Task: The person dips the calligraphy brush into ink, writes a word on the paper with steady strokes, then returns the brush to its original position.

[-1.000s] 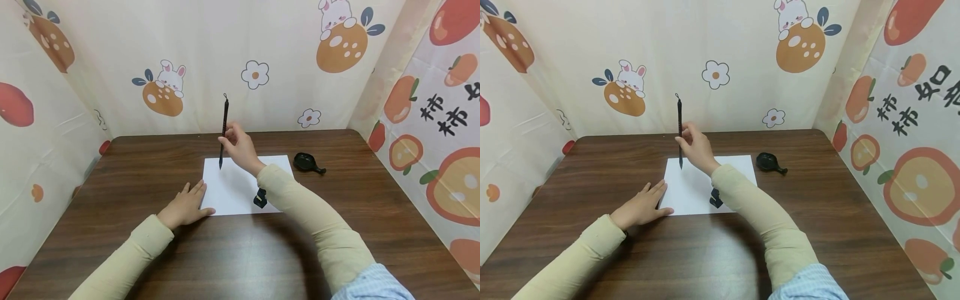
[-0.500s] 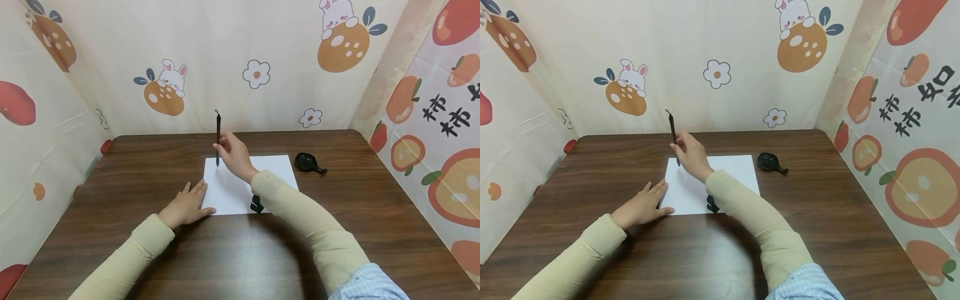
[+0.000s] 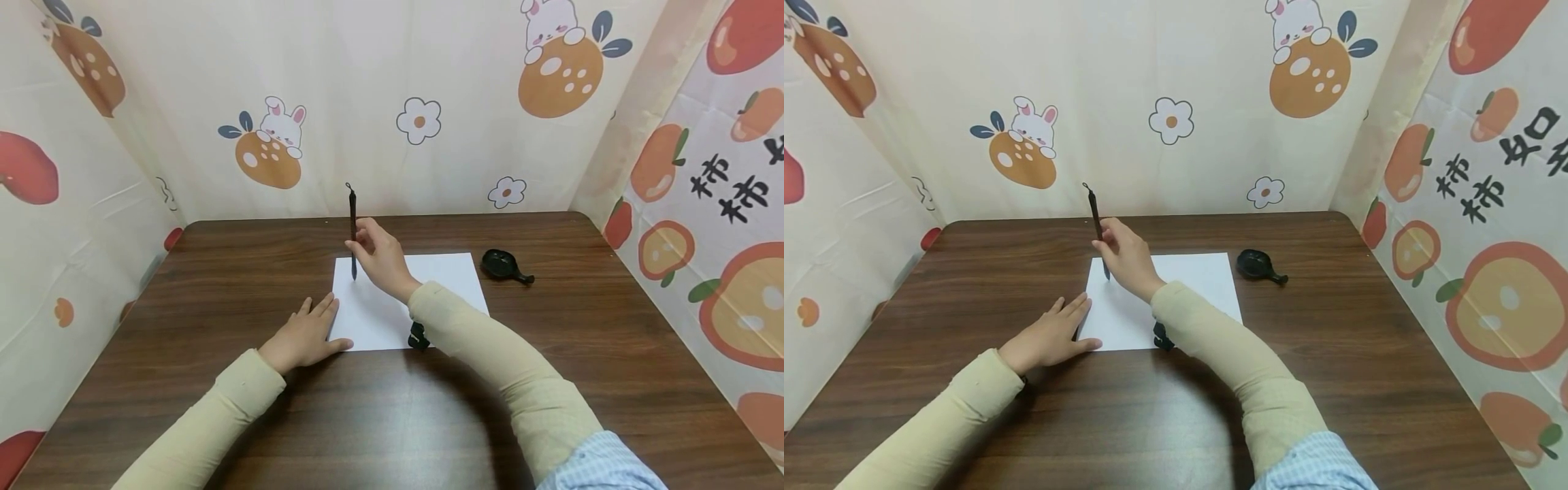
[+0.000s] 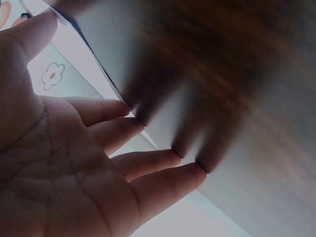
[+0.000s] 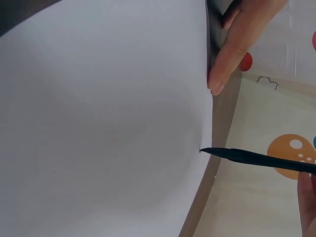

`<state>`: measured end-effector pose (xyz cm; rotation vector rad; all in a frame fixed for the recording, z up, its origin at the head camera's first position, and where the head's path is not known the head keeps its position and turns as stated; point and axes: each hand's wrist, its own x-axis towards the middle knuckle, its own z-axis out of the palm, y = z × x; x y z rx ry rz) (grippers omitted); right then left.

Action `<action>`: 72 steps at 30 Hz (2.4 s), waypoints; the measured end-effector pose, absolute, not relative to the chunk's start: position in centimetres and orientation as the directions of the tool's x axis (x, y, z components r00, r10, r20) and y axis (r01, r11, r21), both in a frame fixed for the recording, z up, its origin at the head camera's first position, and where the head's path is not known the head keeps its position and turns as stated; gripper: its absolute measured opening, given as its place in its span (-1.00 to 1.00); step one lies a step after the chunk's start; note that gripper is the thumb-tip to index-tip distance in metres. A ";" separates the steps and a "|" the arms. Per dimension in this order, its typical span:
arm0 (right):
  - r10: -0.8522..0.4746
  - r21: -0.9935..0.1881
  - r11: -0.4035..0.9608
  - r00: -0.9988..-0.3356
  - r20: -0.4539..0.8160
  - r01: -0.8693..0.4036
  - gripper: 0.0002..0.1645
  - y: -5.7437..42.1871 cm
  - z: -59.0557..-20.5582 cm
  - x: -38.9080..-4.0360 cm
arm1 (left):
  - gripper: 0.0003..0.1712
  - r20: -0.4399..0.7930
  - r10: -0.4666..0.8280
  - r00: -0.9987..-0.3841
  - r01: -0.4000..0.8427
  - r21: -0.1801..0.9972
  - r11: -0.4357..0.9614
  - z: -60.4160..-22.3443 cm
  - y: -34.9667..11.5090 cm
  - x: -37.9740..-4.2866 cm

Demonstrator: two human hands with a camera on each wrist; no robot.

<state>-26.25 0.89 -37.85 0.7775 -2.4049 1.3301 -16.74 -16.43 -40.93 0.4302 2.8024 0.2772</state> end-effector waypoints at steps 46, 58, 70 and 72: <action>-0.416 -0.683 0.370 -0.770 0.484 -0.630 -0.65 1.8 -37.9 -23.8 | -0.01 -0.261 0.332 -0.907 0.293 0.176 0.940 -41.2 -16.3 -16.1; -0.356 -0.704 0.324 -0.771 0.528 -0.632 -0.68 2.5 -36.9 -25.2 | -0.01 -0.261 0.328 -0.908 0.288 0.179 0.941 -41.2 -16.3 -16.1; -0.296 -0.734 0.340 -0.808 0.510 -0.588 -0.68 2.5 -37.3 -26.6 | 0.00 -0.270 0.328 -0.905 0.286 0.182 0.941 -41.3 -16.3 -16.3; -0.289 -0.736 0.343 -0.811 0.508 -0.584 -0.68 2.5 -37.5 -26.7 | 0.00 -0.268 0.328 -0.906 0.287 0.180 0.941 -41.3 -16.3 -16.3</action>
